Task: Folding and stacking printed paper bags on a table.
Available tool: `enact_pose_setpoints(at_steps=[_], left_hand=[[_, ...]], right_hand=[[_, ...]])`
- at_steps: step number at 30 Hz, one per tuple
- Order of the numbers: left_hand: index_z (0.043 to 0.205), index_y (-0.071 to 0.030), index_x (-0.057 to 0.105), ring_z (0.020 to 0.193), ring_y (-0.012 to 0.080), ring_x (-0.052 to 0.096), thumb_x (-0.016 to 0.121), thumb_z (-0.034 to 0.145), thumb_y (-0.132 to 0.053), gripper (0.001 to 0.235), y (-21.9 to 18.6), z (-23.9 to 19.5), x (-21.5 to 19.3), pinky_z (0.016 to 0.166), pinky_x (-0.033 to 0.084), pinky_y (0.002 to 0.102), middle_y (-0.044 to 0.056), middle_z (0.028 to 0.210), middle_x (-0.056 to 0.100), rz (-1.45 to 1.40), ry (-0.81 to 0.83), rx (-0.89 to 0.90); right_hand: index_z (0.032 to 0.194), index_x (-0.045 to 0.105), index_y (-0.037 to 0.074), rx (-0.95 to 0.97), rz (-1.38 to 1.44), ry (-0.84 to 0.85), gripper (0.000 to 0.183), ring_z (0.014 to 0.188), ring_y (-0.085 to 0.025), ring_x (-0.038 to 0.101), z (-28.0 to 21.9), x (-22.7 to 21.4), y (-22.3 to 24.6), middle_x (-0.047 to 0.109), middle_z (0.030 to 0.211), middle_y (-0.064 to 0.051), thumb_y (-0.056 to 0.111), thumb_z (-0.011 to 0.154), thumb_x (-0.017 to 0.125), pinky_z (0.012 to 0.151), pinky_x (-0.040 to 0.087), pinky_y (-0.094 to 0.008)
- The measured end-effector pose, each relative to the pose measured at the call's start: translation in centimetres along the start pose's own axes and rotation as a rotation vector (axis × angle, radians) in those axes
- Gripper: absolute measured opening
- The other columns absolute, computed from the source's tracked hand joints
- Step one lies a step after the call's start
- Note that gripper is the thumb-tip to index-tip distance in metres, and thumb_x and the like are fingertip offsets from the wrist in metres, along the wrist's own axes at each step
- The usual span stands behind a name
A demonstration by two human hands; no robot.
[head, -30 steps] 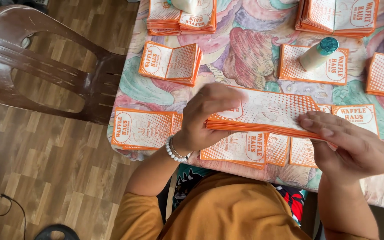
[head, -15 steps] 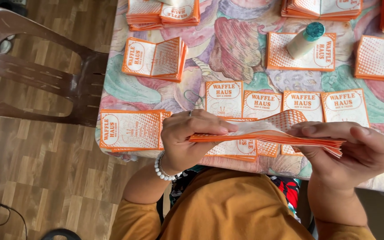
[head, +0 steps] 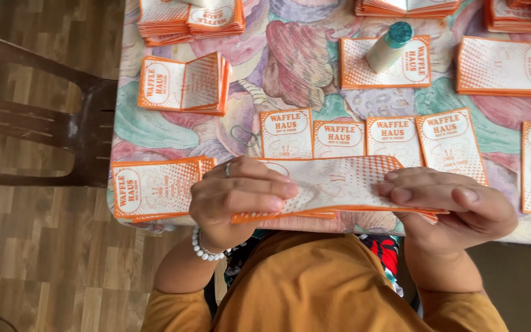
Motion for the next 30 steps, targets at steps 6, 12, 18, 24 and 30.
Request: enact_pose_setpoints(at_steps=[6,12,18,24,30], left_hand=[[0.089,-0.011,0.065,0.083,0.0251,0.078,0.057,0.103,-0.015,0.016,0.6,-0.9,-0.3,0.078,0.062,0.035,0.009,0.091,0.077,0.069,-0.009,0.098],[0.088,-0.012,0.066,0.084,0.0256,0.078,0.055,0.104,-0.018,0.02,1.4,-1.2,-0.8,0.079,0.062,0.037,0.009,0.093,0.077,0.059,0.024,0.145],[0.088,-0.006,0.064,0.07,0.0223,0.072,0.065,0.097,-0.011,0.01,5.8,-1.0,-0.5,0.065,0.056,0.033,0.012,0.08,0.074,-0.07,-0.18,-0.231],[0.104,-0.008,0.062,0.084,0.0109,0.07,0.076,0.092,-0.016,0.019,18.3,-2.6,-1.1,0.076,0.056,0.023,0.001,0.088,0.069,-0.419,-0.467,-0.911],[0.092,-0.012,0.046,0.071,0.0113,0.048,0.071,0.091,-0.048,0.044,18.8,-2.3,-2.1,0.062,0.041,0.03,-0.001,0.077,0.047,-0.178,-0.324,-0.989]], right_hand=[[0.141,0.046,0.01,-0.116,0.074,0.051,0.071,0.078,-0.032,0.077,0.3,-0.6,-0.3,0.07,0.085,-0.017,-0.008,0.079,0.076,0.082,0.071,-0.047],[0.131,0.044,0.008,-0.181,0.069,0.128,0.055,0.081,-0.032,0.079,0.6,-0.9,-0.5,0.072,0.084,-0.014,0.003,0.085,0.075,0.08,0.072,-0.048],[0.109,0.058,0.007,0.032,-0.052,0.029,0.018,0.061,-0.027,0.063,1.6,0.9,-5.6,0.059,0.068,-0.013,0.01,0.095,0.069,0.067,0.063,-0.044],[0.108,0.072,0.002,0.488,-0.126,0.118,0.03,0.064,-0.017,0.045,3.4,2.8,-16.8,0.049,0.065,-0.007,0.028,0.116,0.06,0.064,0.044,-0.035],[0.104,0.067,0.007,0.791,0.22,0.077,0.021,0.082,-0.007,0.059,4.8,3.8,-18.7,0.065,0.09,0.001,0.026,0.112,0.063,0.078,0.051,-0.024]])
Point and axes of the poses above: each hand's wrist, its own z-axis towards the middle knuckle, its own x-axis out of the palm, y = z × x, the point moved 2 cm from there along z, towards the middle knuckle
